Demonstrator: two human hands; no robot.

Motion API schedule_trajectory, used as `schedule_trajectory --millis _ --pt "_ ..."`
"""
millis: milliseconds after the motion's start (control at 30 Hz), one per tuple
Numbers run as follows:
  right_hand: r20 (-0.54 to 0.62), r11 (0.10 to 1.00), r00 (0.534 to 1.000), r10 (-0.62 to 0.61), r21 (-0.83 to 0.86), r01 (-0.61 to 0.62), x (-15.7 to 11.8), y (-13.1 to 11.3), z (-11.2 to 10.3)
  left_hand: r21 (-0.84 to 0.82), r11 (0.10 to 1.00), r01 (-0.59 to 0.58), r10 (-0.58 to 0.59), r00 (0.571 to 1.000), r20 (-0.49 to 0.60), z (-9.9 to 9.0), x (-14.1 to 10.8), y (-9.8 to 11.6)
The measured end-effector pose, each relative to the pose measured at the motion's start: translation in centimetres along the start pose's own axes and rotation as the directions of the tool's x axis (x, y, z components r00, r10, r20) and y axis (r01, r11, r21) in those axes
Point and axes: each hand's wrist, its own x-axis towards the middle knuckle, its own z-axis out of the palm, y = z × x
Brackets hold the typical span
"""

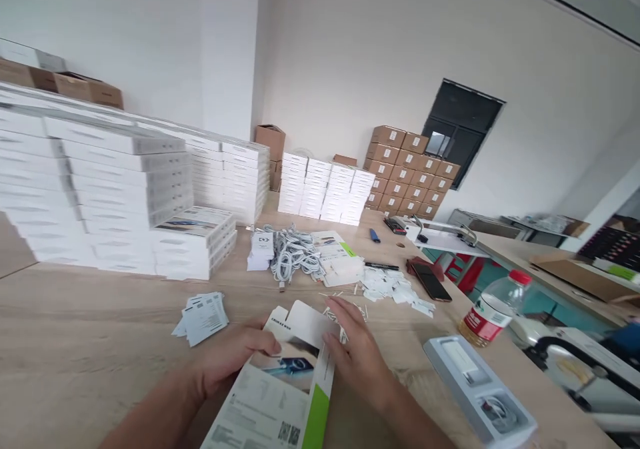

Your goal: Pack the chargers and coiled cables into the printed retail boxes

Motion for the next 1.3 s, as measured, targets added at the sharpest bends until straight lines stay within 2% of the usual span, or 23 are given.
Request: schedule_trajectory --millis 67,133,233,333,533,700,767,833,900,967,1033,1133,1233,1300 --pt "0.13 0.997 0.989 0.076 0.016 -0.079 0.5 0.8 -0.5 0.055 0.998 0.037 -0.038 0.999 0.014 0.4 0.1 -0.1" --pt "0.237 0.993 0.967 0.09 0.049 -0.105 0.8 1.2 -0.7 0.084 0.995 0.049 -0.052 0.998 0.027 0.6 0.2 -0.2" --pt "0.302 0.985 0.945 0.127 0.074 -0.156 1.0 1.1 -0.8 0.105 0.993 0.047 -0.054 0.996 0.07 0.8 0.3 -0.1" --pt "0.303 0.979 0.934 0.192 0.006 -0.203 1.0 0.6 -0.8 0.143 0.989 0.044 -0.057 0.994 0.092 0.7 0.3 0.0" --pt "0.291 0.984 0.95 0.111 -0.164 -0.065 0.9 -0.6 -1.1 0.105 0.991 0.078 -0.085 0.994 0.062 0.3 0.5 0.2" --pt "0.309 0.969 0.946 0.097 -0.245 -0.019 0.7 -1.1 -0.5 0.244 0.967 0.071 -0.083 0.996 0.04 0.7 0.8 0.3" --pt "0.305 0.965 0.945 0.115 -0.261 -0.033 0.6 -1.3 -0.3 0.368 0.929 0.045 -0.073 0.995 0.061 1.1 0.8 0.3" --pt "0.314 0.969 0.939 0.141 -0.239 -0.066 0.5 -1.5 -0.2 0.529 0.849 -0.013 -0.029 0.997 0.071 1.5 0.8 0.3" --pt "0.338 0.978 0.924 0.179 -0.161 -0.131 0.5 -1.6 -0.3 0.661 0.748 -0.064 0.036 0.998 0.056 1.7 0.8 0.2" --pt "0.389 0.972 0.895 0.219 -0.008 -0.234 0.6 -1.5 -0.6 0.724 0.684 -0.094 0.075 0.995 0.058 1.8 0.9 0.2" --pt "0.467 0.91 0.854 0.229 0.209 -0.359 0.8 -1.0 -0.9 0.737 0.666 -0.112 0.075 0.994 0.084 1.8 0.8 0.3" --pt "0.582 0.681 0.775 0.247 0.464 -0.566 1.4 0.2 -1.1 0.7 0.701 -0.137 0.045 0.988 0.148 1.9 0.5 0.8" --pt "0.715 0.426 0.654 0.247 0.526 -0.736 1.7 1.0 -1.1 0.646 0.75 -0.141 0.026 0.982 0.185 1.9 0.0 1.2" --pt "0.785 0.358 0.587 0.2 0.499 -0.789 1.6 1.1 -0.9 0.64 0.755 -0.141 0.034 0.984 0.177 1.9 -0.2 1.2"
